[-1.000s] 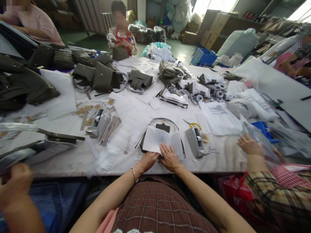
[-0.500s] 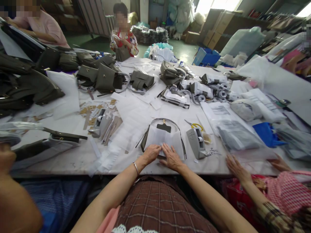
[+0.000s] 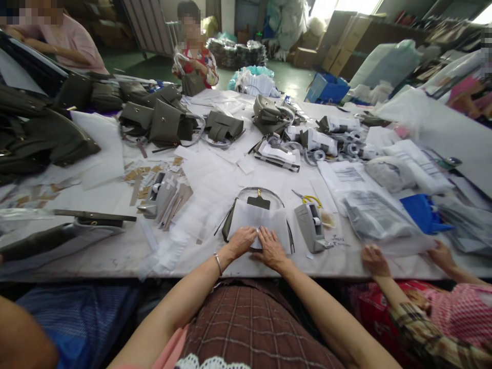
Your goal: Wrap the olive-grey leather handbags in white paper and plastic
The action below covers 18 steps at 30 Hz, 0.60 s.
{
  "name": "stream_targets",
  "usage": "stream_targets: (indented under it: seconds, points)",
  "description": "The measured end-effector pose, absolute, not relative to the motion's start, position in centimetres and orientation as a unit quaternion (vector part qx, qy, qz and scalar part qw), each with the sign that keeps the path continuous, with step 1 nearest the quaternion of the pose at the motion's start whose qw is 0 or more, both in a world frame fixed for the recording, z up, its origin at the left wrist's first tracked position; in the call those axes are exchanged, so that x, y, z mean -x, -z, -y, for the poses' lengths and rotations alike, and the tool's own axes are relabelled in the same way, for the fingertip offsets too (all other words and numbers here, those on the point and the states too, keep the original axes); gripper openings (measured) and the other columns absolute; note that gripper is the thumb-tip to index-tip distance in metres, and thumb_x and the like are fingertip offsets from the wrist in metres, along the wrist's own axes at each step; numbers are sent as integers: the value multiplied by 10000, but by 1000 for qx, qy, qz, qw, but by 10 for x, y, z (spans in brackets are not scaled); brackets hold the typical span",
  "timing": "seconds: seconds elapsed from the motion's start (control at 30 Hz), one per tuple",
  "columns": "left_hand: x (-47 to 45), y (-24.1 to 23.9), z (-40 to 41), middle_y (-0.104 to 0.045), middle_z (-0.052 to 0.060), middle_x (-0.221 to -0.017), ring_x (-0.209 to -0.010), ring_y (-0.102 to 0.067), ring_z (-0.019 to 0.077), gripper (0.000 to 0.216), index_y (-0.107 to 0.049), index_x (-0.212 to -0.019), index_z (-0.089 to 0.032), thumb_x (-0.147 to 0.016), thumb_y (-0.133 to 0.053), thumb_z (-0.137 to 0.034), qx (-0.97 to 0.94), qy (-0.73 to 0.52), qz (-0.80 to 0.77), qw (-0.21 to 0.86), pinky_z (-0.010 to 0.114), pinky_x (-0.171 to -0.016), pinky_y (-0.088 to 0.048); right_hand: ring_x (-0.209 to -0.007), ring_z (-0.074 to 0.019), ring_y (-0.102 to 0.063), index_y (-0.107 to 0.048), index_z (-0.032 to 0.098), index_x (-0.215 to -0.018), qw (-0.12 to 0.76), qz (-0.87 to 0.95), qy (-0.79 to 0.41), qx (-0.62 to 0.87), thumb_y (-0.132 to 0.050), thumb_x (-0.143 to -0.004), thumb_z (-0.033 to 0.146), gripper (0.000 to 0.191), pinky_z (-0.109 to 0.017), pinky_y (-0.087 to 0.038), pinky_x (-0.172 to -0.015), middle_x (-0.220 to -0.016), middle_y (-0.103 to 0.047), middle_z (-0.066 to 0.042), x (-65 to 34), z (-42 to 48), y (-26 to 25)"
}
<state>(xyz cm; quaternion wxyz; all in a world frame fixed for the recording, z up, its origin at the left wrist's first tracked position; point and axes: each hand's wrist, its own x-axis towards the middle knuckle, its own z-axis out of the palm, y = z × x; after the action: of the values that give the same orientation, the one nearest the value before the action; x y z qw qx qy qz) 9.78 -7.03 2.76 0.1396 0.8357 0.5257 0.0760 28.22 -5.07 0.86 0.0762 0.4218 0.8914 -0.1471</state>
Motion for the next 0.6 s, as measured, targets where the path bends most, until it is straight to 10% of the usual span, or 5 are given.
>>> stream_targets:
  seconds: [0.27, 0.6]
  points:
    - [-102, -20, 74, -660, 116, -1059, -1043, -593, 245, 229, -597, -1124, -143, -962, -437, -126, -818, -71, -550, 154, 360, -862, -475, -1414, -242, -387, -453, 204, -1445, 42, -852, 254, -456, -380, -969, 355, 505, -496, -305, -1161, -1506, -448, -120, -285, 25, -9]
    - [-115, -28, 39, -684, 159, -964, -846, -674, 229, 303, -672, -1001, -62, -952, -373, -67, -790, -46, -578, 200, 315, -748, -522, -1024, -235, -629, -721, 236, -978, 104, -865, 102, -479, -403, -943, 188, 324, -364, -461, -865, -1063, -706, -85, -251, 17, -48]
